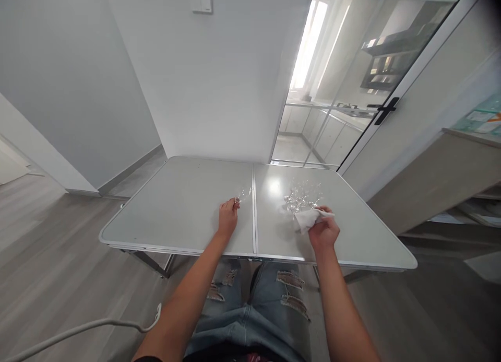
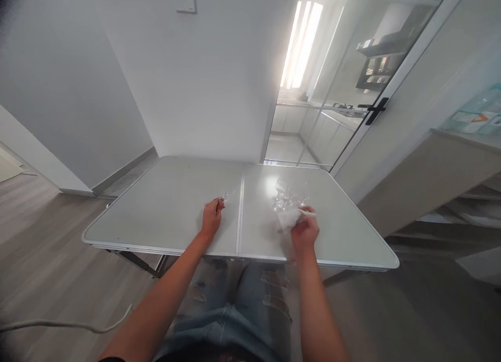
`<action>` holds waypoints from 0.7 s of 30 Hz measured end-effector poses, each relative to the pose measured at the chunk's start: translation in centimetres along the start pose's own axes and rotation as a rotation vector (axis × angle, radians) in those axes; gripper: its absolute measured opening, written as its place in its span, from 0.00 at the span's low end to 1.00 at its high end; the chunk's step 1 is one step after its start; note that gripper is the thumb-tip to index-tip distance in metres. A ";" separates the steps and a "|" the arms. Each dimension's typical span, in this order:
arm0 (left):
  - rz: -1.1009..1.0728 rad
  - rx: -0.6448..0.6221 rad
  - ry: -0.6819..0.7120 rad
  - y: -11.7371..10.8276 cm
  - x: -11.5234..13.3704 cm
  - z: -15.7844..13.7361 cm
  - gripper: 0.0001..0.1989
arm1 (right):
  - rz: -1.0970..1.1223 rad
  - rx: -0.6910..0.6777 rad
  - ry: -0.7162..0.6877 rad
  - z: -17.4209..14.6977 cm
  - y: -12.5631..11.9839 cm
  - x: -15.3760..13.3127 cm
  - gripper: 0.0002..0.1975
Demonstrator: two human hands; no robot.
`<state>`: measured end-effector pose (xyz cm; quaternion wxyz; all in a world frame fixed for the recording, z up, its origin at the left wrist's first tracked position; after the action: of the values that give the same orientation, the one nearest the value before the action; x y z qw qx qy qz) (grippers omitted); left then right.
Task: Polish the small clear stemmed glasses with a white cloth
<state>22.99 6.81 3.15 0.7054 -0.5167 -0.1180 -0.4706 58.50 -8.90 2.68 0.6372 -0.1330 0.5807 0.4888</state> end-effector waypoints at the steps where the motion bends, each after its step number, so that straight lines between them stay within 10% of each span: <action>1: 0.014 -0.012 0.013 0.2 0.2 0.0 0.11 | 0.123 -0.053 0.032 -0.7 1.3 0.5 0.15; 10: 0.038 -0.035 0.025 0.3 0.6 -0.2 0.12 | 0.208 -0.176 0.273 -0.8 10.6 7.2 0.20; 21: 0.049 -0.072 0.045 0.6 1.0 -0.2 0.11 | -0.035 0.100 0.460 1.3 10.8 12.7 0.24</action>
<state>23.96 6.09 3.30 0.7002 -0.5336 -0.0724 -0.4688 48.96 3.28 -3.67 0.5023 -0.2194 0.7317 0.4051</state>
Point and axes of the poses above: each hand's wrist, its own z-axis towards the middle knuckle, its own y-axis out of the palm, x = y × z, the point moved 10 cm from there along z, towards the middle knuckle, and after that the axes turned 10 degrees about -x, right-handed, at the moved point
